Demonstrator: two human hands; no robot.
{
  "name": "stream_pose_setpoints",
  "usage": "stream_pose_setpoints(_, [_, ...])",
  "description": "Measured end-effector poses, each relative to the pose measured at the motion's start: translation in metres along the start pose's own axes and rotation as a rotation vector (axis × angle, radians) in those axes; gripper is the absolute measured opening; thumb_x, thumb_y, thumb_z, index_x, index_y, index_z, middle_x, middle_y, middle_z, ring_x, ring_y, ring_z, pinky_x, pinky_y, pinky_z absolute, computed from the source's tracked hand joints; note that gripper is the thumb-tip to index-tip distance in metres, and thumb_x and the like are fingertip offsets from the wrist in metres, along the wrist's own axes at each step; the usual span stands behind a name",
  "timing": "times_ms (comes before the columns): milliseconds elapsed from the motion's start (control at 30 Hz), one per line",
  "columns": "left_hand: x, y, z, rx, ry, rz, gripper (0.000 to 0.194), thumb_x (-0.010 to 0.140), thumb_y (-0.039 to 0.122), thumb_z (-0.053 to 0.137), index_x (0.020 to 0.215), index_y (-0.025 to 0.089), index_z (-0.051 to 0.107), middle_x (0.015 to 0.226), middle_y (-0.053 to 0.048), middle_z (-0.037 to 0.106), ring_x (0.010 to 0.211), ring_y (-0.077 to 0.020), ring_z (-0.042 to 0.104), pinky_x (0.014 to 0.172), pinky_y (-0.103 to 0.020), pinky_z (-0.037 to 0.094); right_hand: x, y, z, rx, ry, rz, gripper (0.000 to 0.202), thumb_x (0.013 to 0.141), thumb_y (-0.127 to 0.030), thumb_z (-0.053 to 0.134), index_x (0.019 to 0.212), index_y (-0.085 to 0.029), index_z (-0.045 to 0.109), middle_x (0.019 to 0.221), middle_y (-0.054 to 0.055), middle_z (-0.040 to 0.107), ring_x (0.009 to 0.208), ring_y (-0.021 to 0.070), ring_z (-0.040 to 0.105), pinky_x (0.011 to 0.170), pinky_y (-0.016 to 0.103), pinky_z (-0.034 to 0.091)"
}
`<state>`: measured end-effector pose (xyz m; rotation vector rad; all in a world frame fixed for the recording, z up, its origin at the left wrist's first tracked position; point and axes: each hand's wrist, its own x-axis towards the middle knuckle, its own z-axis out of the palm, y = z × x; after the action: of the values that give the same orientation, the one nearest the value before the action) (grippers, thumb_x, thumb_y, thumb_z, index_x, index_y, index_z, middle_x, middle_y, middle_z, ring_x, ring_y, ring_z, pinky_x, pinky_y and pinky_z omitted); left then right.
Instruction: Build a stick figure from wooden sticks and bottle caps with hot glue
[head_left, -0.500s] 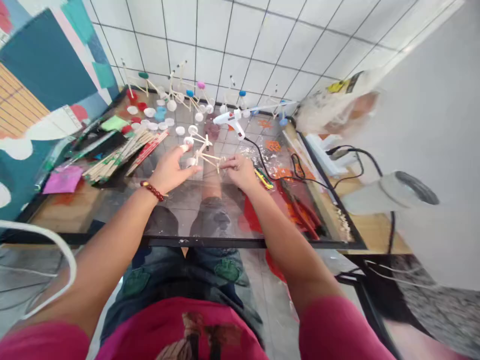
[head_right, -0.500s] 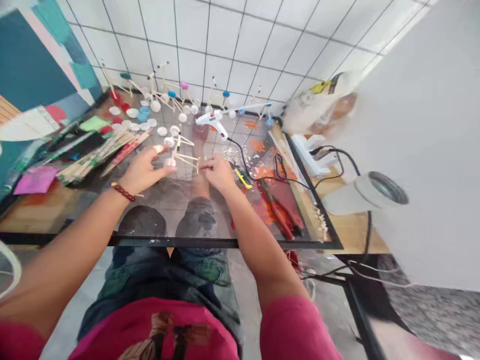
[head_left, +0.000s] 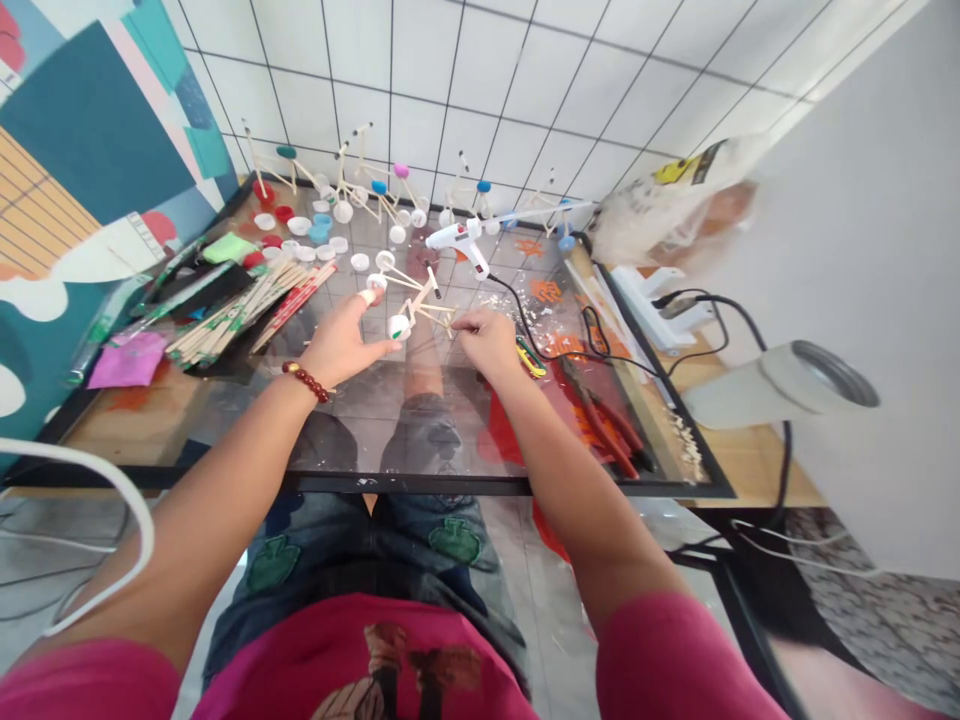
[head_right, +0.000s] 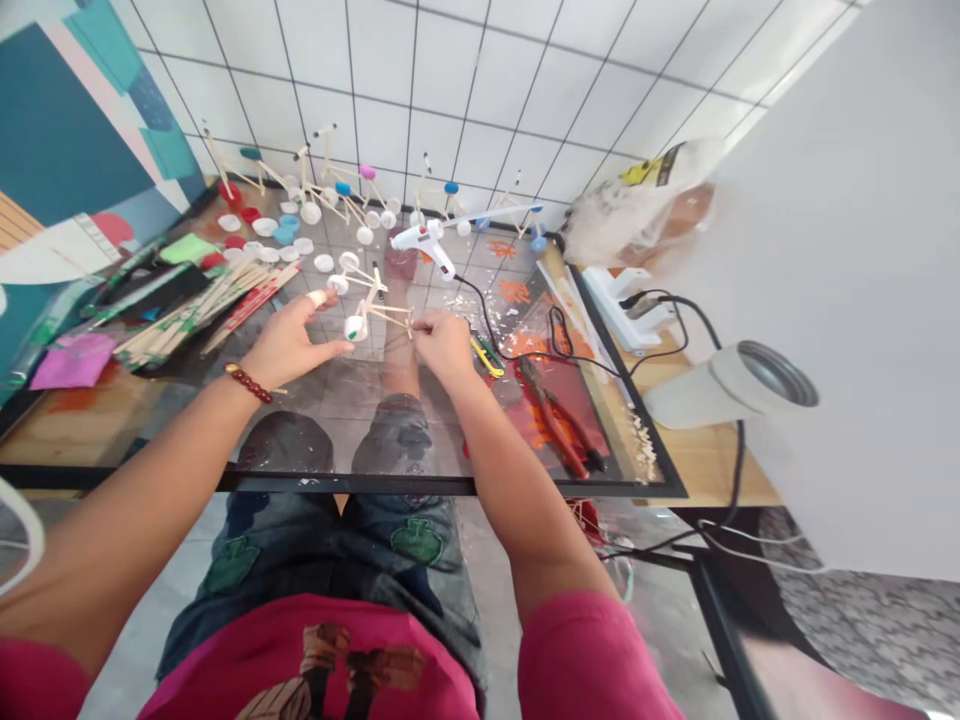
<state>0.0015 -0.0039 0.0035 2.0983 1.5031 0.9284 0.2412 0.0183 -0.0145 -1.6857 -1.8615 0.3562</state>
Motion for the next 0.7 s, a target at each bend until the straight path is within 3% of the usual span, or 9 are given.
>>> stream_pose_setpoints(233, [0.005,0.010,0.014,0.076,-0.082,-0.037,0.085,0.069,0.037,0.081,0.143,0.016,0.047,0.138,-0.013,0.060,0.130,-0.0321,0.054,0.110,-0.044,0.041,0.002,0.007,-0.004,0.044,0.046,0.046,0.033,0.073,-0.008,0.053,0.084,-0.022,0.080,0.090,-0.001,0.079,0.095,0.0214,0.072,0.090,0.032,0.053])
stream_pose_setpoints(500, [0.010,0.006,0.020,0.099,-0.099,0.003,0.079,0.071,0.035,0.079,0.141,0.016,0.049,0.137,-0.012,0.061,0.131,-0.0321,0.053,0.112,-0.045,0.039,0.008,0.014,-0.007,0.197,0.099,0.119,0.023,0.071,-0.014,0.056,0.082,-0.019,0.076,0.083,0.001,0.077,0.086,0.0207,0.071,0.087,0.034,0.053])
stream_pose_setpoints(700, [0.008,0.007,0.016,0.110,-0.059,0.025,0.080,0.070,0.034,0.080,0.141,0.014,0.048,0.137,-0.015,0.059,0.130,-0.0319,0.054,0.112,-0.045,0.039,0.011,0.020,-0.024,0.312,0.362,0.163,0.018,0.070,-0.031,0.065,0.080,-0.017,0.065,0.073,0.000,0.067,0.064,0.0158,0.061,0.072,0.031,0.051])
